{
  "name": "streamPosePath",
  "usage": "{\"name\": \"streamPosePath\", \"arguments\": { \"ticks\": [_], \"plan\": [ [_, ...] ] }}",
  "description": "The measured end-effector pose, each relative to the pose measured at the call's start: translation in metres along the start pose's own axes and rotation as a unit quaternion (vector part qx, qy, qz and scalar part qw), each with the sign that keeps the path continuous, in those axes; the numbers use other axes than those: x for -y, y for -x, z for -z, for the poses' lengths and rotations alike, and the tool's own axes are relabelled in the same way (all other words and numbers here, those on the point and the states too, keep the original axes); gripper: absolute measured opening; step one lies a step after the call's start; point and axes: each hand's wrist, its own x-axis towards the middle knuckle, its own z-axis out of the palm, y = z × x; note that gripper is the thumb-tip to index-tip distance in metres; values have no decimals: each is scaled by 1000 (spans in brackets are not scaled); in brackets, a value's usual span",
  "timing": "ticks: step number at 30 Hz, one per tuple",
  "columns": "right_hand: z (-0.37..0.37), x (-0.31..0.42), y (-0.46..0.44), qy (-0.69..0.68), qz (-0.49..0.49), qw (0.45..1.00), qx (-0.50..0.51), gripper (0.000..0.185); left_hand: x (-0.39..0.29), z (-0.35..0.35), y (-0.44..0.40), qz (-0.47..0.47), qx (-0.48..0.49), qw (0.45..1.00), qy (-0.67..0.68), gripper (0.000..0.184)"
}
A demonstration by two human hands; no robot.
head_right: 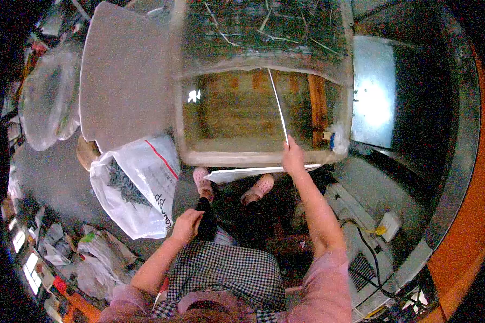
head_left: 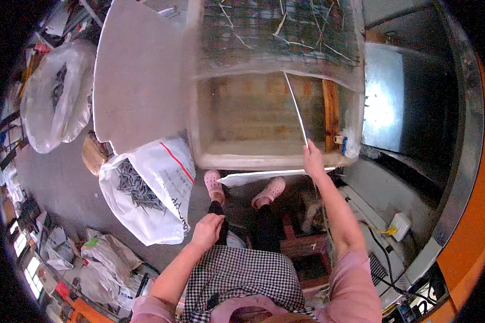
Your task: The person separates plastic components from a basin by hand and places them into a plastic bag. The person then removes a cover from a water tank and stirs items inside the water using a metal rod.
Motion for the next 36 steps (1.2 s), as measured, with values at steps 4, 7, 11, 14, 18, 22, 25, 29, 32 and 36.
{"name": "streamPosePath", "arguments": {
  "ticks": [4, 7, 11, 14, 18, 22, 25, 29, 32, 36],
  "plan": [
    [-11, 13, 9, -64, -9, 997, 42, 39, -2, -1, 3, 1, -11, 1000, 7, 14],
    [-16, 35, 8, -95, -13, 993, 63, 38, -3, 1, 4, 22, 20, 1000, 4, 20],
    [-36, 50, -16, -93, 30, 994, 52, 37, -1, 2, 0, 14, 3, 1000, 14, 20],
    [-49, 67, -40, -96, 27, 994, 54, 37, 0, 6, -4, 17, -3, 1000, 14, 21],
    [-71, 87, -84, -96, 56, 993, 29, 36, 1, 14, -10, 7, -23, 1000, 16, 21],
    [-77, 104, -105, -73, 76, 994, 13, 38, 11, 13, -14, 16, -28, 999, 27, 22],
    [-73, 85, -79, -37, 84, 996, 14, 40, 12, 15, -11, 6, -33, 999, 31, 23],
    [-57, 29, -10, -30, 122, 992, 1, 43, 9, 17, -3, 21, -9, 1000, 18, 21],
    [-31, 18, 42, -17, 110, 994, 1, 43, 8, 17, 0, 11, -14, 1000, 10, 18],
    [-25, 13, 54, -4, 12, 999, 52, 41, 4, 12, -6, -5, -34, 999, 21, 19]
  ]
}}
